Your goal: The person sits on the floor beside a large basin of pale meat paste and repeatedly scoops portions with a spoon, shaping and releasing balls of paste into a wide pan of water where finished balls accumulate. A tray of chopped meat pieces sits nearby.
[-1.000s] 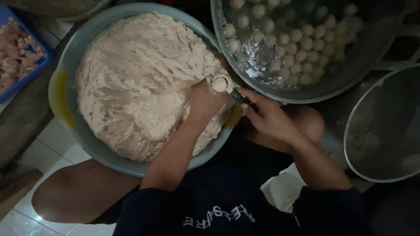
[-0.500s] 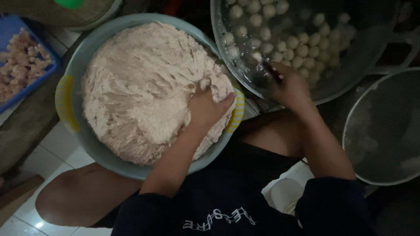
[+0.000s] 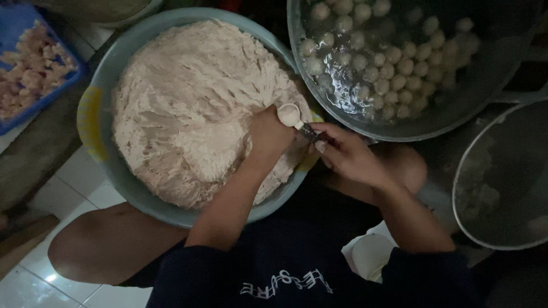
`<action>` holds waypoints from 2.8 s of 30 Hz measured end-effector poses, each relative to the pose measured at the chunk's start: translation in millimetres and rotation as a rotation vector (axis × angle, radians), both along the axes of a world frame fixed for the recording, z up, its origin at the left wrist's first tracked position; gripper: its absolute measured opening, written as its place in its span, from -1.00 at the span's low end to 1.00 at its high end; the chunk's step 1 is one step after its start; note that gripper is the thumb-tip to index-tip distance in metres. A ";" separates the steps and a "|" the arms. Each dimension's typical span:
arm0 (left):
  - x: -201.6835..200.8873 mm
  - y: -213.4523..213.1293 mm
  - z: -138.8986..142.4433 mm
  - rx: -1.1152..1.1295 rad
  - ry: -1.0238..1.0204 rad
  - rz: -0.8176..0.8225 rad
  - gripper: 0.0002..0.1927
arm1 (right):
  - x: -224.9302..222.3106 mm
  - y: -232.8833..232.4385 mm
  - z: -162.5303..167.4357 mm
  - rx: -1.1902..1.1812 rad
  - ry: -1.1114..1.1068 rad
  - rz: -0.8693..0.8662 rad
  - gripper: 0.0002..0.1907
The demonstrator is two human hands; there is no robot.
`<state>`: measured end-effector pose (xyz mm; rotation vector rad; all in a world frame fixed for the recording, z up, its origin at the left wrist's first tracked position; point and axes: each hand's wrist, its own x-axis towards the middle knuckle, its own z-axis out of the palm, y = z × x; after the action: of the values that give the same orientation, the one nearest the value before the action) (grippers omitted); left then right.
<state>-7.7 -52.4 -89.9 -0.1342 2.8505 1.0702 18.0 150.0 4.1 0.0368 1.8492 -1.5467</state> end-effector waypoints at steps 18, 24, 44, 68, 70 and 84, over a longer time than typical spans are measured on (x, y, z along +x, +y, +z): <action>-3.4 -28.5 56.8 -0.145 -0.167 -0.065 -0.23 | -66.7 62.5 -53.9 0.773 0.780 -0.002 -0.52; -7.9 2.2 27.2 0.108 0.229 -0.036 -0.64 | -37.4 54.2 -33.8 0.286 0.435 -0.237 -0.67; -4.0 5.1 41.4 -0.118 0.335 0.002 -0.62 | -18.7 41.0 -26.1 0.237 0.266 -0.115 -0.53; -2.6 7.0 28.0 -0.039 0.084 0.037 -0.60 | -7.7 24.0 -6.5 0.100 -0.047 -0.072 -0.48; 1.1 6.8 37.3 -0.111 0.297 0.023 -0.49 | -13.1 36.0 -19.6 0.154 0.166 -0.139 -0.49; 4.4 2.7 18.7 0.281 0.237 0.011 -0.65 | -0.7 27.3 -14.8 0.160 0.424 -0.024 -0.52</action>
<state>-3.3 -49.7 -71.1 -0.0017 2.8576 1.5715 17.3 177.3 -10.7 -0.2118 2.3067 -1.5016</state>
